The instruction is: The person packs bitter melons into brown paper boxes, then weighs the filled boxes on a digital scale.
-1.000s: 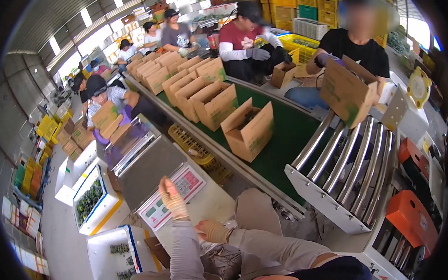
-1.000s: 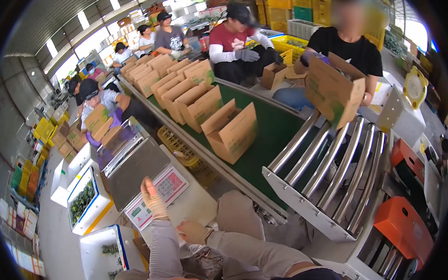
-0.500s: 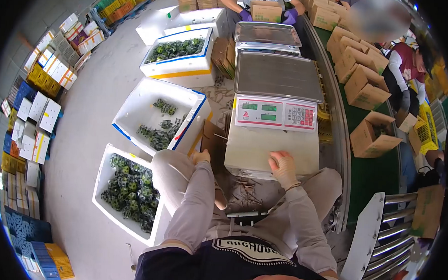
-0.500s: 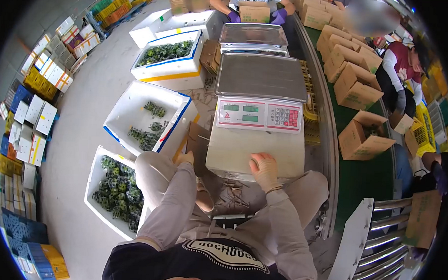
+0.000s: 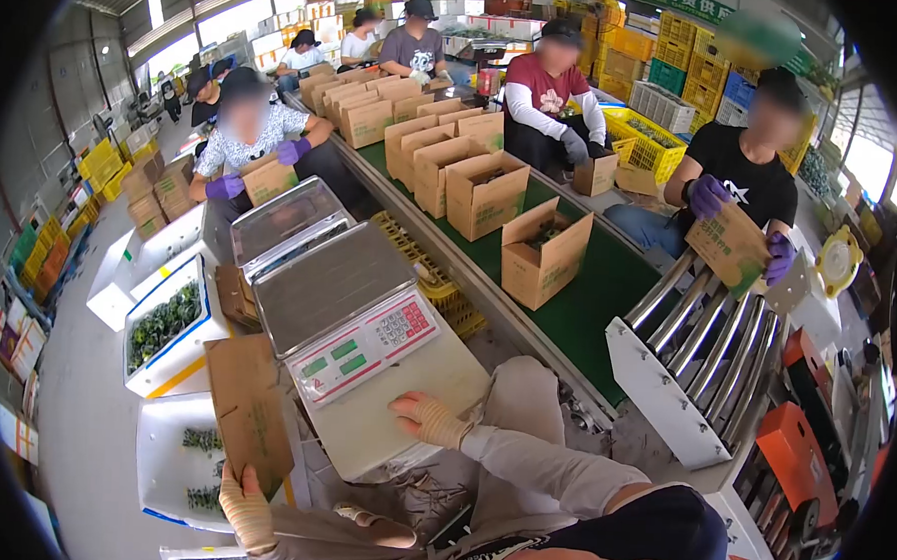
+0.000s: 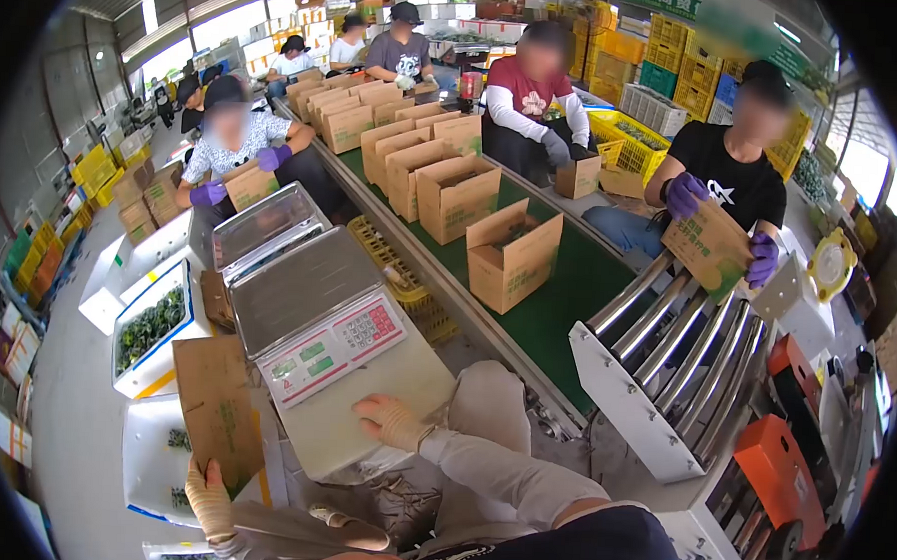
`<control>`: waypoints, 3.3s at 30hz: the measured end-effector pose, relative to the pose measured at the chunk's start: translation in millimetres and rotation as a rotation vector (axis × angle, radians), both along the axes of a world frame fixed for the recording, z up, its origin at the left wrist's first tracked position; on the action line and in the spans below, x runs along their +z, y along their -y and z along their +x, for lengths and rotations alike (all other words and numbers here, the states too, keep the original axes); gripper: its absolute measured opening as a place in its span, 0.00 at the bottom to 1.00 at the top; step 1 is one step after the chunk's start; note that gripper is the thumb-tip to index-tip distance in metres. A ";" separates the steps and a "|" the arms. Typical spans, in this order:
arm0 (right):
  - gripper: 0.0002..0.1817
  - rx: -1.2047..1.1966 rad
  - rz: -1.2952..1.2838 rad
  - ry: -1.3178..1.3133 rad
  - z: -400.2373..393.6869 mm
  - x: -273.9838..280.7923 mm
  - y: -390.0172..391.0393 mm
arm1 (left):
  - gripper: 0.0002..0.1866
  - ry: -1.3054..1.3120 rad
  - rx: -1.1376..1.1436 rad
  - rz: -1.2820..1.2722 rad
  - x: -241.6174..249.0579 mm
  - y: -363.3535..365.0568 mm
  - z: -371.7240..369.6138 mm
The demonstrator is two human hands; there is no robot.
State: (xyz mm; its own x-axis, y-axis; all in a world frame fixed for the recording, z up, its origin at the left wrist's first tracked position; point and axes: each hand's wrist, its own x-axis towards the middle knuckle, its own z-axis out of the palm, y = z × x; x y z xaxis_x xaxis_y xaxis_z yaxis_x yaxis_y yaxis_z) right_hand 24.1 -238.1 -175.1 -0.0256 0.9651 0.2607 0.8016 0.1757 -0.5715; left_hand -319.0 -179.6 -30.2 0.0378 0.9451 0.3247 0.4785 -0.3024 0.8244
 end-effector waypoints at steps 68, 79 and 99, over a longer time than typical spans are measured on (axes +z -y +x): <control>0.68 0.185 -0.086 0.773 -91.0 165.5 -15.1 | 0.20 0.030 -0.481 0.138 -39.4 -68.1 78.9; 0.57 0.132 -0.142 0.659 -92.4 175.9 -22.9 | 0.59 -0.355 0.771 -0.794 -172.5 74.6 -267.9; 0.43 0.131 -0.210 -1.247 -71.9 79.1 44.6 | 0.56 -0.435 0.615 -1.138 -192.4 68.8 -243.4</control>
